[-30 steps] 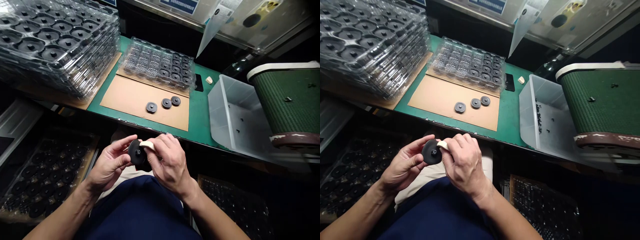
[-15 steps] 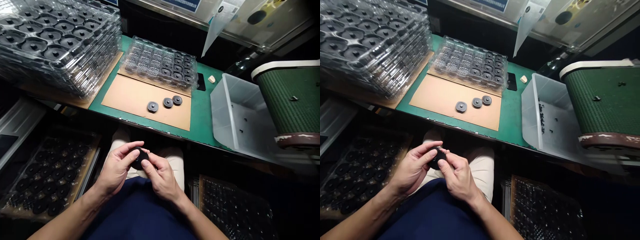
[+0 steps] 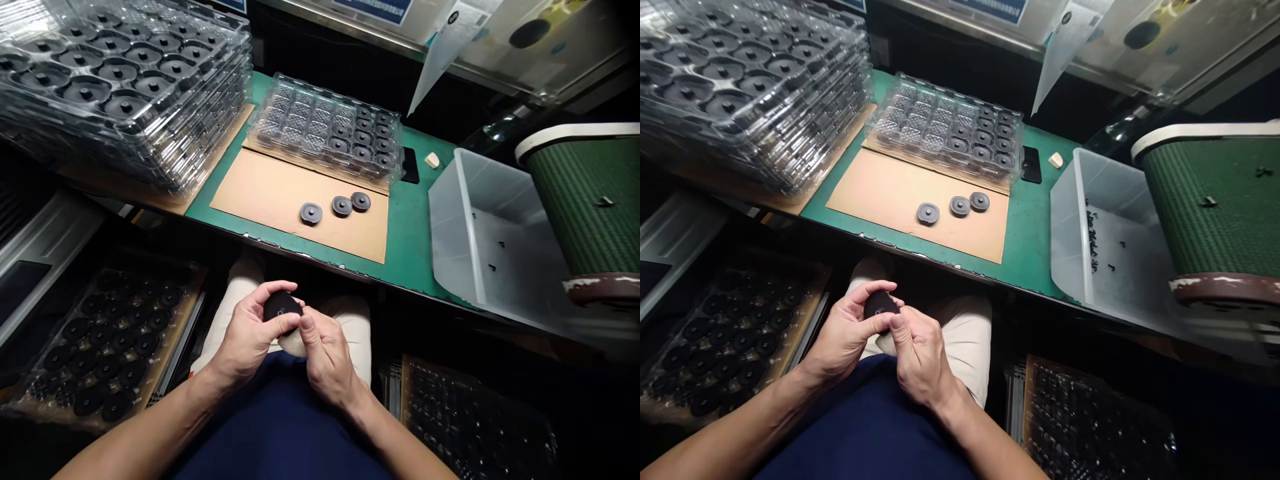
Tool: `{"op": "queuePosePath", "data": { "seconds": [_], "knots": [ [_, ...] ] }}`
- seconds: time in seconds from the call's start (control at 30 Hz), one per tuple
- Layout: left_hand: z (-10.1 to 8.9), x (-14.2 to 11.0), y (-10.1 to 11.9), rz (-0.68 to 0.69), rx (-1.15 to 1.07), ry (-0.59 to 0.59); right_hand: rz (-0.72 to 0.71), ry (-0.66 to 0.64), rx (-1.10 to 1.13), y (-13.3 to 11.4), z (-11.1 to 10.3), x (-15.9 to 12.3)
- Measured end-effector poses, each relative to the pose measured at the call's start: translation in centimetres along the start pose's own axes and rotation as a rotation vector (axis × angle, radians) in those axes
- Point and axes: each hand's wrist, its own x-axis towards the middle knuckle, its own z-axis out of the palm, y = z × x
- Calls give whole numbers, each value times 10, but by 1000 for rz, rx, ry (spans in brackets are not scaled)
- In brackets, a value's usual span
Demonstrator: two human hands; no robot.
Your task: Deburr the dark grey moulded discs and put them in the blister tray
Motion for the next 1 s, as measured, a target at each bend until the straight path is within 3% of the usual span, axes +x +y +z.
{"op": "queuePosePath", "data": {
  "seconds": [0.1,0.23,0.4,0.6,0.7,0.8,1.0],
  "knots": [
    [3,7,0,-16,-16,137,10,-6,-33,0,4,-3],
    [0,12,7,-140,-105,161,177,-47,198,2,4,-3],
    [-15,-3,21,-250,-127,16,418,-37,665,5,-3,3],
    [-27,-29,30,-95,-64,-194,503,-144,948,-7,-1,8],
    [-30,-35,29,-10,14,-190,532,-172,969,-14,4,9],
    [-32,-38,26,39,9,-103,564,-145,931,-14,8,10],
    [-41,-39,25,122,-12,-17,460,51,644,-11,-2,12]
  ]
}}
